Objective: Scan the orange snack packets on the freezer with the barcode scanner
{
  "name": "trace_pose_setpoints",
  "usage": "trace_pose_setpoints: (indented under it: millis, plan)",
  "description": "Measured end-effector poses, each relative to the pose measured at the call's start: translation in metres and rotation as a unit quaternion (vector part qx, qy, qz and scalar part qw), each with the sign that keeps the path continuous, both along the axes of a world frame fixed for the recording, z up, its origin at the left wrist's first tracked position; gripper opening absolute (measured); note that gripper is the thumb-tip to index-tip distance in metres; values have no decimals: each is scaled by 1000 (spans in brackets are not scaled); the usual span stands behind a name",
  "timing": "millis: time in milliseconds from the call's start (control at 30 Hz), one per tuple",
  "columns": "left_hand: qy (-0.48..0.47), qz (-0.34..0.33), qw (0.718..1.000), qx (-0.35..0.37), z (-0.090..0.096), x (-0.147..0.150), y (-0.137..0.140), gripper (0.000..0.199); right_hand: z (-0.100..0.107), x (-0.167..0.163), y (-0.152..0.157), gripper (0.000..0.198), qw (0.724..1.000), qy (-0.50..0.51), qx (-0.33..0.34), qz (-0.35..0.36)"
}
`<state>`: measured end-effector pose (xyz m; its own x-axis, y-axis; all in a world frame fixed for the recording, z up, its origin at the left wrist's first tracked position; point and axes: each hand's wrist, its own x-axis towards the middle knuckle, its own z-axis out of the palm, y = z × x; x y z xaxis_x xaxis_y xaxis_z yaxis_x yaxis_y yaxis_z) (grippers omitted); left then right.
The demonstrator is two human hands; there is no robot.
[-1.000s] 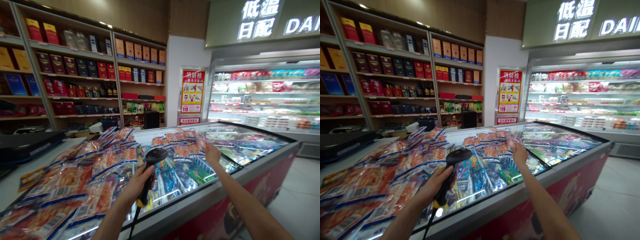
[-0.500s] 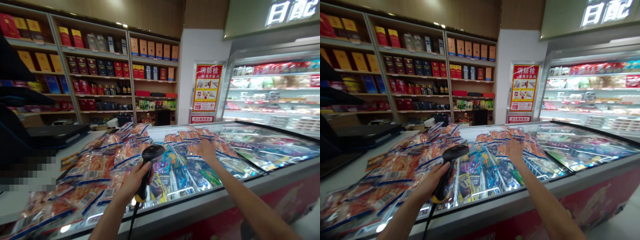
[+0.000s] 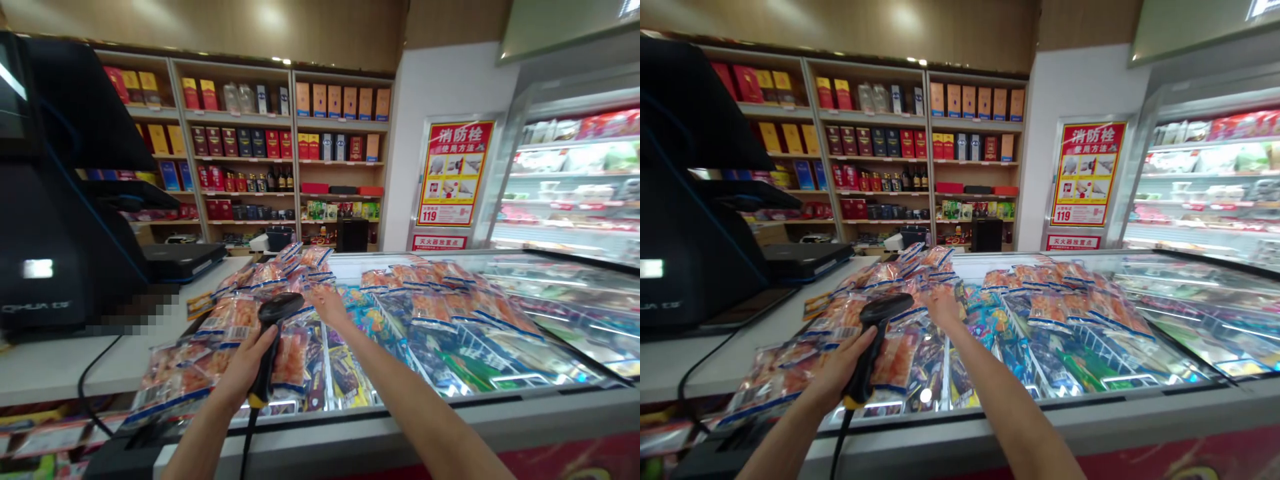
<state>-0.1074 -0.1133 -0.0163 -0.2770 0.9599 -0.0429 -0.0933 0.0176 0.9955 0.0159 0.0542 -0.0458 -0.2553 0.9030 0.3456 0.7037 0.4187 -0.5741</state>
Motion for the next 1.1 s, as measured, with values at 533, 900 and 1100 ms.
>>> trace_pose_setpoints:
  millis: [533, 900, 1100]
  plan:
    - [-39, 16, 999, 19, 4, -34, -12, 27, 2, -23, 5, 24, 993, 114, -23, -17]
    - [-12, -74, 997, 35, 7, 6, -6, 27, 5, 46, 25, 30, 930, 323, 84, -153]
    - [12, -147, 988, 35, 7, 31, 6, 30, 5, 85, 28, 34, 926, 297, 126, -195]
